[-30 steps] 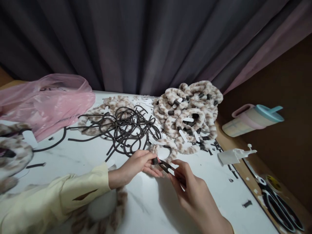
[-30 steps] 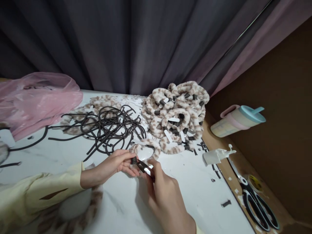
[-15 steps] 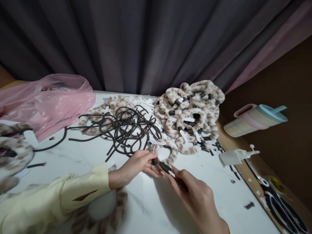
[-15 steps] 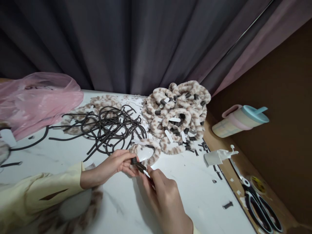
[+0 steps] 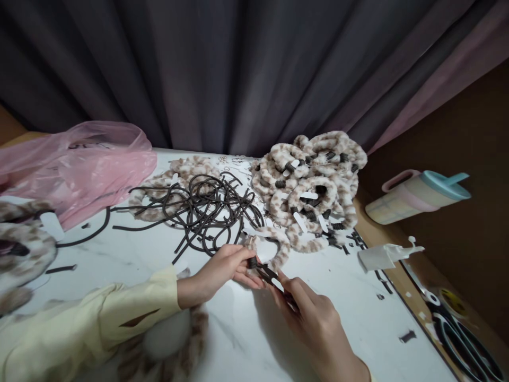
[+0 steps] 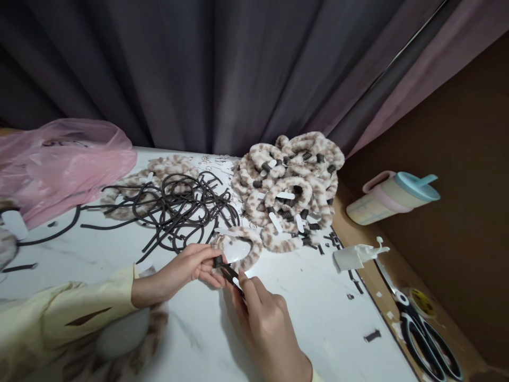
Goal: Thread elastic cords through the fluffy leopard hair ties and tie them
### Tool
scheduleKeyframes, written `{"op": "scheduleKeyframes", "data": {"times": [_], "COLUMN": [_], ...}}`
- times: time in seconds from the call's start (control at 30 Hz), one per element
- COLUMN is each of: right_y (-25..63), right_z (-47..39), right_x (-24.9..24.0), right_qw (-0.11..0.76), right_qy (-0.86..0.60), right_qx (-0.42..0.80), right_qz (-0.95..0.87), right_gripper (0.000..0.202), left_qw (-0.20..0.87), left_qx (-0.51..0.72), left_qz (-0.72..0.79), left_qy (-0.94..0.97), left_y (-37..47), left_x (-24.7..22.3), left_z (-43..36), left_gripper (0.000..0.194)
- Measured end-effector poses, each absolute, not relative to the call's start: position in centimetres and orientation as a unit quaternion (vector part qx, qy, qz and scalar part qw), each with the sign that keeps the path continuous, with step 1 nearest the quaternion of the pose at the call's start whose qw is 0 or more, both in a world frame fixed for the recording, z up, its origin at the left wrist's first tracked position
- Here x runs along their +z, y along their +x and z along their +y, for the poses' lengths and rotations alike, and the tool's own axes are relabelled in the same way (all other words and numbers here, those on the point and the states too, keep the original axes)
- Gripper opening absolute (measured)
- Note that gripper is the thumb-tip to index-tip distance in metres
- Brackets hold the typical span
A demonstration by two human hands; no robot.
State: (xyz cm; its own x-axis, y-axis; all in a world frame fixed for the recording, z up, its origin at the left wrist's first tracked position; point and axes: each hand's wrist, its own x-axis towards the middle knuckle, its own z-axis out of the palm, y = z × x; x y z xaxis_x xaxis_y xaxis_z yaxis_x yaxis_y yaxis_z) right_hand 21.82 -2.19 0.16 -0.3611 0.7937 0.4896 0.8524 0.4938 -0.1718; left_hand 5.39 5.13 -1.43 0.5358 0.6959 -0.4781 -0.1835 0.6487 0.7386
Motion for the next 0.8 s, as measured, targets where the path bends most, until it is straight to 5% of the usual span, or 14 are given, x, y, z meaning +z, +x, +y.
{"op": "scheduleKeyframes", "data": {"times": [0.8], "right_y": [20.86], "right_z": [-2.27], "right_x": [-0.61], "right_qw": [0.287], "right_qy": [-0.524], "right_qx": [-0.027], "right_qz": [-0.801], "right_gripper": [0.018], "left_qw": [0.819], "left_qx": [0.288], "left_qz": [0.405], "left_qy": [0.288], "left_y": [5.52], "left_x": [-1.76], "left_z": [4.91], "left_gripper": [0.029]}}
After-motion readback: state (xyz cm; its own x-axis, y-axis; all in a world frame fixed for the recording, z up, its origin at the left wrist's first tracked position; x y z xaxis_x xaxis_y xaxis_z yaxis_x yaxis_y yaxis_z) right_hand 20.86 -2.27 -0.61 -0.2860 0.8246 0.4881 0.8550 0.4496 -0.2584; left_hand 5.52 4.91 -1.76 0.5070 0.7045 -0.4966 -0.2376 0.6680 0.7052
